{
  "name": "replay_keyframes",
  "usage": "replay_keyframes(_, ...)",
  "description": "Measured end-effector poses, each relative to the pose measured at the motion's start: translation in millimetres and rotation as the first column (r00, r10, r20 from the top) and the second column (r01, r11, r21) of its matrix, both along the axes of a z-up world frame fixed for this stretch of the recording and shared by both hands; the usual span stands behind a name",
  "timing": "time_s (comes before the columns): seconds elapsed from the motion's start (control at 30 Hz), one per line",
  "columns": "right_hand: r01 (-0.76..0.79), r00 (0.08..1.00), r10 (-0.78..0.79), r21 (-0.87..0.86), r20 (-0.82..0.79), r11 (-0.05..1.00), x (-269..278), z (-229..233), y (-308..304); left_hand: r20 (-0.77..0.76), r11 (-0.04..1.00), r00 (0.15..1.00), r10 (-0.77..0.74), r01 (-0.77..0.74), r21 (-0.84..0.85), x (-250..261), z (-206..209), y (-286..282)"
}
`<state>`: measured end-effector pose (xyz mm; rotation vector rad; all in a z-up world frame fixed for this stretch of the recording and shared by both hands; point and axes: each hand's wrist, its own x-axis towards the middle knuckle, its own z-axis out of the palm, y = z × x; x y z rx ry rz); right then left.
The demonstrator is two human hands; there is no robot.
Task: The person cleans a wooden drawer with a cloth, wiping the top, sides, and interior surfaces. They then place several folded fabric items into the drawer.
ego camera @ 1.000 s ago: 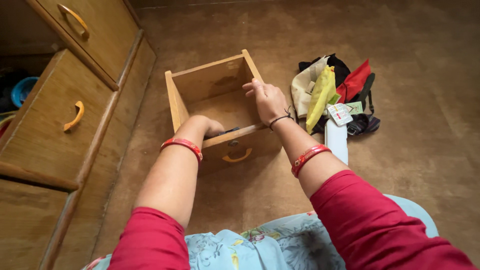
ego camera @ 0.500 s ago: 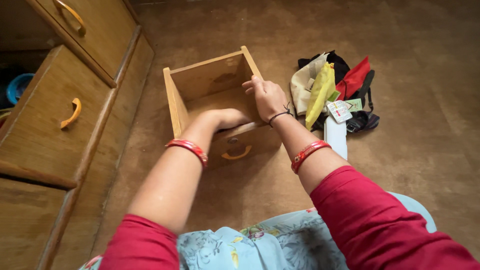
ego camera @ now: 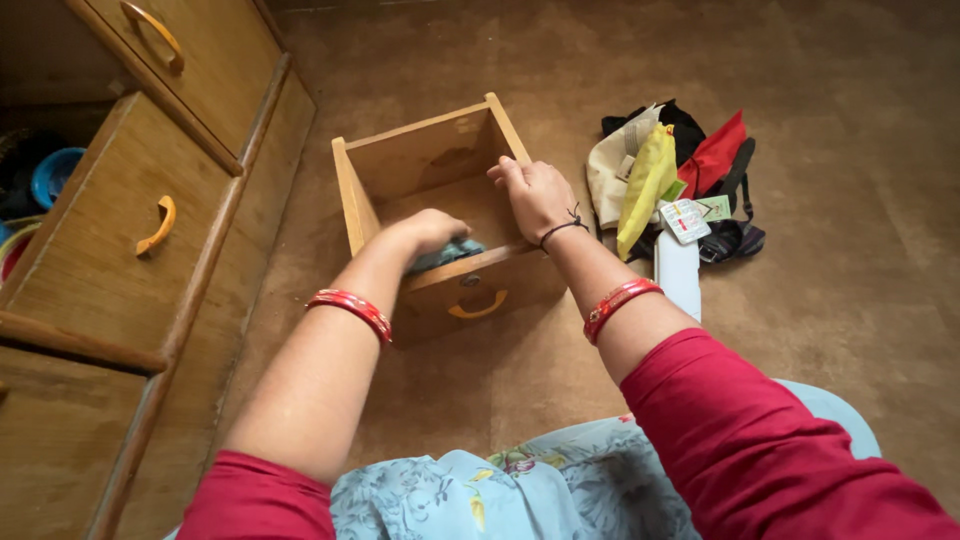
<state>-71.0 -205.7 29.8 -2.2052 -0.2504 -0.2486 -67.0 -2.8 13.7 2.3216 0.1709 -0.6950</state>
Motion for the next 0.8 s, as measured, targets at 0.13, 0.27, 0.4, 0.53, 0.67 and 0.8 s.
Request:
replay_keyframes(0.13, -0.066, 0.996, 0.066, -0.006, 0.060, 0.998, 4.7, -4.2, -0.4, 0.025, 0.888, 0.995, 0.094, -0.072, -0.455, 4.9, -1.9, -37.7)
replay_keyframes(0.27, -0.079, 0.997, 0.076, 0.210, 0.023, 0.974, 8.0, -7.6, -6.4, -0.086, 0.599, 0.973, 0.213, -0.200, -0.775, 22.6, -4.5, -91.6)
replay_keyframes(0.4, -0.024, 1.000, 0.021, 0.328, 0.012, 0.944, 10.1, -15.8, -10.4, 0.108, 0.836, 0.966, 0.236, -0.145, -0.530, 16.1, -3.6, -106.1)
replay_keyframes(0.53, 0.040, 0.998, -0.010, 0.468, -0.067, 0.883, 13.3, -28.0, -20.9, 0.589, 0.995, 0.808, 0.028, -0.078, 0.060, -24.9, 0.2, -112.8)
replay_keyframes(0.67, 0.065, 0.981, 0.087, 0.716, -0.173, 0.695, 16.8, -39.1, -20.6, 0.809, 0.947, 0.512, -0.289, 0.032, 0.319, -65.0, 9.2, -106.8)
replay_keyframes(0.8, 0.076, 0.975, 0.133, 0.831, -0.177, 0.551, 13.4, -51.9, -17.4, 0.832, 0.948, 0.458, -0.313, 0.093, 0.305, -70.2, 18.0, -92.2)
